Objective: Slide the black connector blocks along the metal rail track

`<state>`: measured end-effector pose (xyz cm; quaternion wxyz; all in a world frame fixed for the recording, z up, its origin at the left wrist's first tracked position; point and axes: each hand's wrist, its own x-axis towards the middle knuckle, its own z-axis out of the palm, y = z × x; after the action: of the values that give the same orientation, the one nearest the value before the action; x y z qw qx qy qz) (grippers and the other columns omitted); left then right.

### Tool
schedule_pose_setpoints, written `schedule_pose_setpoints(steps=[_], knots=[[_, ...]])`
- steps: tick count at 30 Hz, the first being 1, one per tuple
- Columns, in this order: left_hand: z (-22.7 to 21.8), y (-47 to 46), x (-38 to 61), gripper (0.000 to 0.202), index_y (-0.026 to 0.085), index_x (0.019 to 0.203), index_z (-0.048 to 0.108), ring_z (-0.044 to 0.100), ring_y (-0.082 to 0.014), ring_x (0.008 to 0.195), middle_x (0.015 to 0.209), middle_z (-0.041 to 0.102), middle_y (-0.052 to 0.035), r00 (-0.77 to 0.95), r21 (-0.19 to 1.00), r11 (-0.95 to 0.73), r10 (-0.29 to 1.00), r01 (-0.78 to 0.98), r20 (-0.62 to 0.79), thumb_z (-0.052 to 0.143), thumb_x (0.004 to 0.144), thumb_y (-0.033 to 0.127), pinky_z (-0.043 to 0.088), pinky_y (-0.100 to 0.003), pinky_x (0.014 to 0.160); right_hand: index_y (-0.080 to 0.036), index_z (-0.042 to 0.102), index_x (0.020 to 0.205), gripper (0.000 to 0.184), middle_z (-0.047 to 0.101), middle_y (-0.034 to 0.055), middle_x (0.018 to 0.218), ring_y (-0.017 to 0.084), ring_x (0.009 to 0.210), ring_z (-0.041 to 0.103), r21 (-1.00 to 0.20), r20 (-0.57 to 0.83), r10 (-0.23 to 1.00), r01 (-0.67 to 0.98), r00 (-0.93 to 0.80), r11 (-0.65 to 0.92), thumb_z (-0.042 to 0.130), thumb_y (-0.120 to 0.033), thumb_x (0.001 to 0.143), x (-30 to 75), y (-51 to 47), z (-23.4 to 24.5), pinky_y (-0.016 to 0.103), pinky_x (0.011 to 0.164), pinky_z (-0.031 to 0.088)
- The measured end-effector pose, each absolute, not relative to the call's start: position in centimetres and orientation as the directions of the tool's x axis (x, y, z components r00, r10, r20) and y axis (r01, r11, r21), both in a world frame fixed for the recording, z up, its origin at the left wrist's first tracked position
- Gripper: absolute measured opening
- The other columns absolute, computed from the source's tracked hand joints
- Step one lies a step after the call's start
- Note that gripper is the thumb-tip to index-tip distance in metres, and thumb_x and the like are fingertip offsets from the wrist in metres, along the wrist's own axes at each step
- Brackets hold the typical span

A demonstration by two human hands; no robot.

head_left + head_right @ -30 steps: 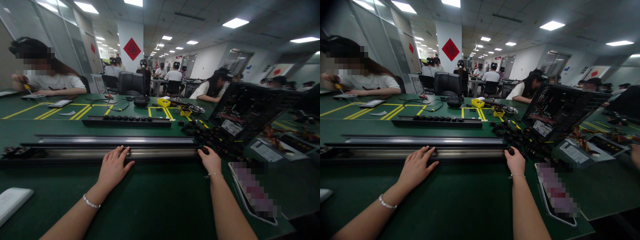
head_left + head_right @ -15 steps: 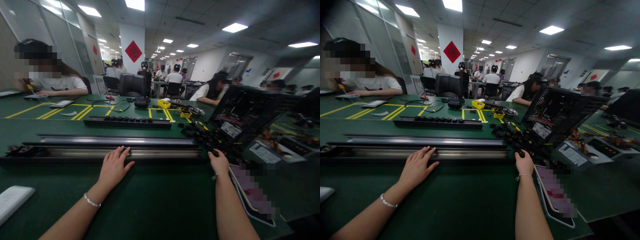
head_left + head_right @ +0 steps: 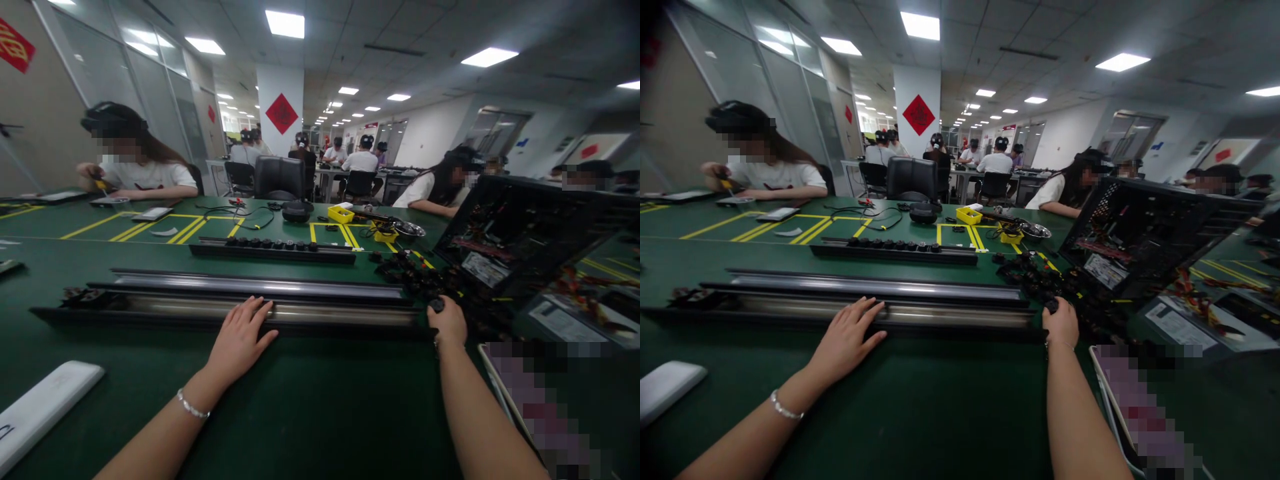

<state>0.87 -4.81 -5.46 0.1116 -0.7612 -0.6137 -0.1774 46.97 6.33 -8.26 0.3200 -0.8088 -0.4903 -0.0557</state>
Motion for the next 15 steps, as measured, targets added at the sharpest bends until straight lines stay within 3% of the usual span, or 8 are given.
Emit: schedule_pose_setpoints(steps=[5, 9, 13, 15], knots=[[-4.5, -5.8, -2.0, 0.055, 0.023, 0.133, 0.040, 0.025, -0.0254, 0.136, 0.142, 0.041, -0.0080, 0.142, 0.049, -0.180, 0.892, 0.982, 0.428, 0.038, 0.086, 0.050, 0.029, -0.047, 0.107, -0.024, 0.061, 0.114, 0.039, 0.052, 0.0125, 0.120, 0.032, 0.109, 0.043, -0.313, 0.485, 0.744, 0.886, 0.459, -0.343, 0.051, -0.032, 0.077, 46.4, 6.5, -7.4, 0.044, 0.081, 0.042], [-3.8, -6.3, -7.9, 0.060, 0.016, 0.131, 0.044, 0.024, -0.0291, 0.137, 0.142, 0.040, -0.0134, 0.040, 0.020, -0.055, 0.888, 0.998, 0.458, 0.036, 0.085, 0.053, 0.029, -0.047, 0.107, -0.024, 0.064, 0.112, 0.040, 0.050, 0.0153, 0.122, 0.035, 0.107, 0.042, -0.279, 0.510, 0.728, 0.889, 0.458, -0.364, 0.051, -0.043, 0.079, 46.6, 6.6, -7.4, 0.048, 0.078, 0.041], [-3.6, -6.3, -15.8, 0.066, 0.011, 0.128, 0.047, 0.029, -0.0329, 0.133, 0.141, 0.040, -0.0144, -0.198, 0.063, 0.191, 0.862, 0.980, 0.466, 0.026, 0.084, 0.056, 0.028, -0.047, 0.107, -0.021, 0.060, 0.119, 0.048, 0.051, 0.0164, 0.120, 0.035, 0.107, 0.042, -0.278, 0.487, 0.734, 0.881, 0.472, -0.382, 0.041, -0.047, 0.083, 46.7, 6.8, -7.5, 0.048, 0.079, 0.040], [-3.5, -6.2, -19.5, 0.071, 0.005, 0.125, 0.048, 0.032, -0.0333, 0.131, 0.138, 0.040, -0.0203, -0.325, 0.113, 0.311, 0.808, 0.944, 0.491, 0.026, 0.082, 0.056, 0.027, -0.046, 0.107, -0.020, 0.057, 0.122, 0.050, 0.051, 0.0158, 0.122, 0.034, 0.108, 0.043, -0.279, 0.476, 0.743, 0.882, 0.471, -0.381, 0.039, -0.046, 0.084, 46.8, 6.8, -7.6, 0.047, 0.080, 0.041]])
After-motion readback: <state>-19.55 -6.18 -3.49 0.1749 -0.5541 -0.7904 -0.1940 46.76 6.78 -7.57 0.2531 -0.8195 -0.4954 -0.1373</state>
